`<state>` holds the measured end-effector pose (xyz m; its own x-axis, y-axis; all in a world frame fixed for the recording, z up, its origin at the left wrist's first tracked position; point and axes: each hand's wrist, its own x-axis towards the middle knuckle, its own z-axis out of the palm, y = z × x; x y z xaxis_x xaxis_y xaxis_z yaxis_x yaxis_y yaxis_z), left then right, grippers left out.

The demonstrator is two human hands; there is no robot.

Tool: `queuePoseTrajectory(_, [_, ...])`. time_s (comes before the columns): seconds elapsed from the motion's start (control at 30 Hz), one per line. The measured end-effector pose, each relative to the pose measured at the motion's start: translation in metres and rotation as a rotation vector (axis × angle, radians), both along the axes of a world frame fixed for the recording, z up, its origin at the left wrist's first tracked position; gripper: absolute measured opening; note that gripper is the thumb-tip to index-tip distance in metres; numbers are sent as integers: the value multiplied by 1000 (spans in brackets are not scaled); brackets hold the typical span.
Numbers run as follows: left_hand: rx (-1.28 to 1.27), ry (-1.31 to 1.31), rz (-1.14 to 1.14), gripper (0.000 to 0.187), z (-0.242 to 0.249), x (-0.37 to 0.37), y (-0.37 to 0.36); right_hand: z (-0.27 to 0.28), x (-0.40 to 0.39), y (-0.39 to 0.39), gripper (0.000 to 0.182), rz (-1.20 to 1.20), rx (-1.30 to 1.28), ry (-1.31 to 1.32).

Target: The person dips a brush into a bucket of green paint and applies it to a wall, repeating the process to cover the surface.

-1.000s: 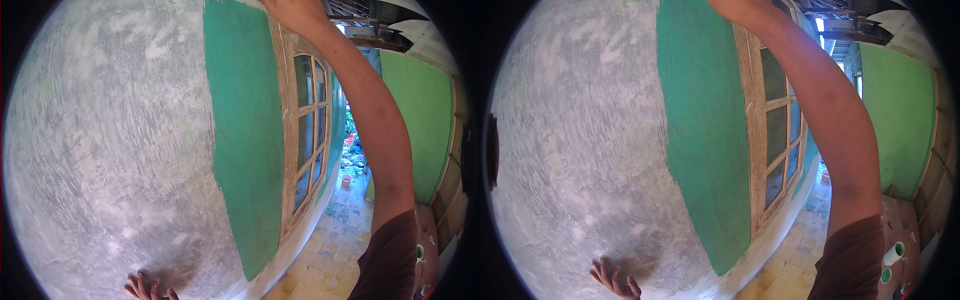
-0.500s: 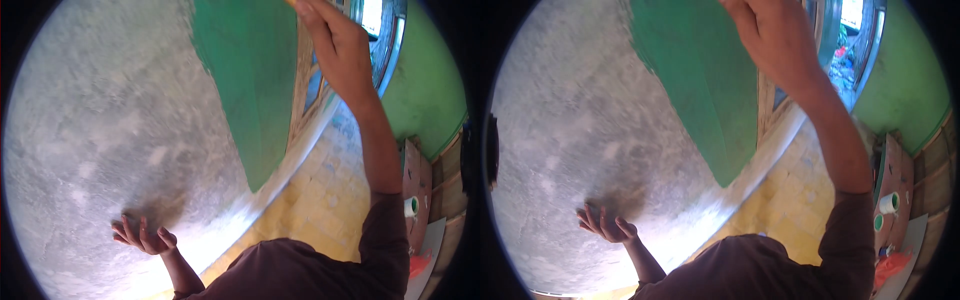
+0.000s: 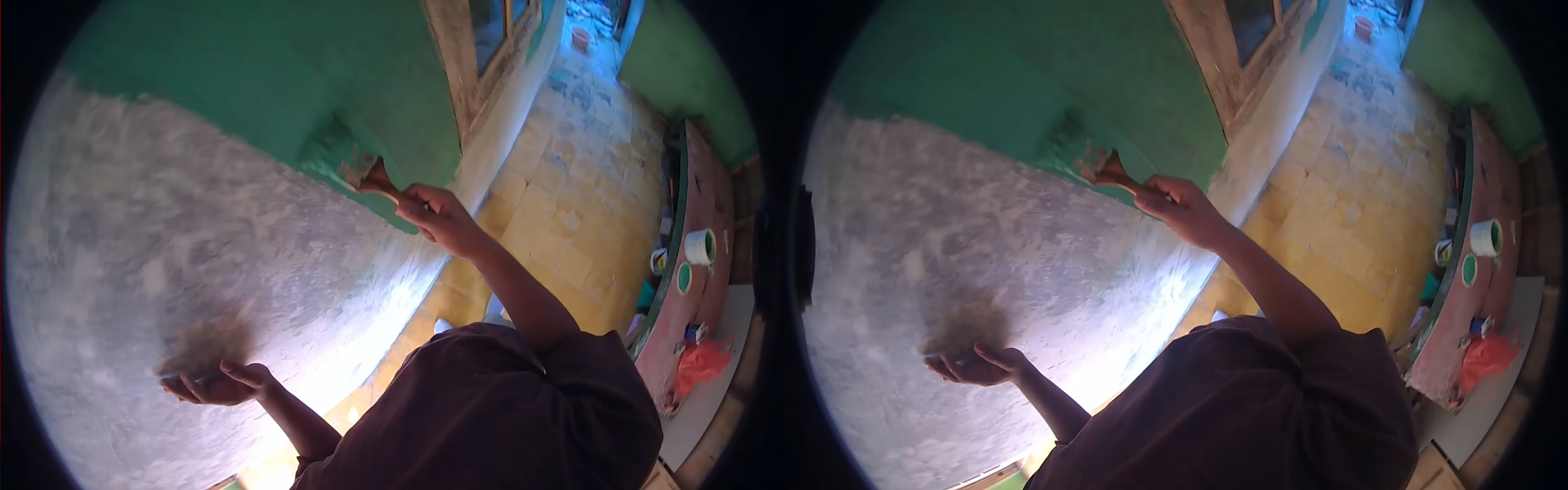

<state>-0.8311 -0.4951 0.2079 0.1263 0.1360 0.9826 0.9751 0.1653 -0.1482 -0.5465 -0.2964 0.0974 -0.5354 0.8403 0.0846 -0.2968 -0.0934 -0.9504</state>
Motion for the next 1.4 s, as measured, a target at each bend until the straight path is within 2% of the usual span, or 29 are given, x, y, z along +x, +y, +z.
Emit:
queuePoseTrajectory(0.07, [-27,-11,-20,54,0,3,2,-51,0,-7,27,-2,-21,-101])
queuePoseTrajectory(0.2, [-65,30,26,53,-2,-3,2,-165,1,-23,28,-11,-129,-126])
queuePoseTrajectory(0.37, [-50,107,114,52,-1,-2,6,-267,12,-45,25,-51,-271,-141])
queuePoseTrajectory(0.47, [-72,127,187,53,-1,-6,2,-300,23,-53,28,-148,-296,-428])
queuePoseTrajectory(0.5, [-91,121,246,54,-2,-6,1,-306,27,-54,28,-150,-305,-427])
queuePoseTrajectory(0.6, [-94,135,285,53,-3,-5,2,-322,38,-53,35,-171,-176,-650])
queuePoseTrajectory(0.77, [-99,146,270,52,-3,-2,5,-309,53,-42,37,-121,-208,-849])
queuePoseTrajectory(0.83, [-100,153,270,52,-3,-3,6,-301,54,-39,37,-195,-264,-917])
queuePoseTrajectory(0.97, [-32,139,218,53,-4,-5,8,-259,52,-32,36,-261,-167,-855])
queuePoseTrajectory(1.03, [-28,128,206,54,-5,-5,9,-223,51,-31,35,-387,-162,-646])
queuePoseTrajectory(1.07, [-18,123,189,54,-5,-4,11,-214,50,-31,35,-386,-164,-646])
queuePoseTrajectory(1.13, [-10,120,172,53,-5,-4,9,-202,49,-30,33,-461,-254,-465])
queuePoseTrajectory(1.17, [-61,129,232,53,-4,-5,5,-200,48,-30,33,-460,-255,-463])
queuePoseTrajectory(1.23, [-115,142,294,53,-4,-5,2,-198,46,-30,30,-443,-326,-236])
queuePoseTrajectory(1.4, [-100,88,266,53,-7,-10,1,-168,42,-34,28,-378,-260,-156])
